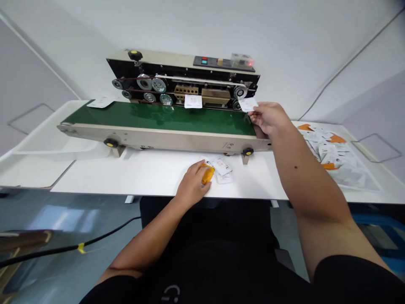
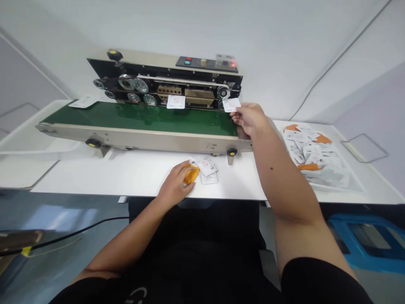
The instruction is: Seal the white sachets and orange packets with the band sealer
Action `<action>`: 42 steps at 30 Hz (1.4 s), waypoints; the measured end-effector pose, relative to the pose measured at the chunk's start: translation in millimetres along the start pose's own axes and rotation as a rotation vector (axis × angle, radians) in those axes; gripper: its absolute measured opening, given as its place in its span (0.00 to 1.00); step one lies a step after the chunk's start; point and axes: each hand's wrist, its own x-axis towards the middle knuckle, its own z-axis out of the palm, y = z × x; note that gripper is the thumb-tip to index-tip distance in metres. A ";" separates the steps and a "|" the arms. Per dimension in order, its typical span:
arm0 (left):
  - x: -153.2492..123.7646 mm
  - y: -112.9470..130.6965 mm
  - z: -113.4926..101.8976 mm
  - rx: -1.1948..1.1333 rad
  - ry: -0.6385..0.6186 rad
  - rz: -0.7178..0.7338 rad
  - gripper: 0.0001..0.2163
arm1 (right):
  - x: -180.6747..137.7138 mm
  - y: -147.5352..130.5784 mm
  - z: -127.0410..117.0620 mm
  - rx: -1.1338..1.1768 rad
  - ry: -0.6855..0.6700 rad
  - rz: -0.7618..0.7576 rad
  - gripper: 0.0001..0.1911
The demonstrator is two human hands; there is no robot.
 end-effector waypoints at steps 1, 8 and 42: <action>-0.7 -0.7 -0.4 -0.026 0.023 -0.009 0.22 | 1.8 0.1 3.2 -0.037 -0.003 0.004 0.06; -8.6 -7.0 -6.3 -0.148 0.349 -0.037 0.27 | -77.9 26.1 11.7 -0.443 0.365 -0.639 0.15; 5.1 -4.1 11.1 0.157 -0.026 -0.029 0.27 | 41.5 5.7 -2.0 -0.216 0.224 -0.150 0.20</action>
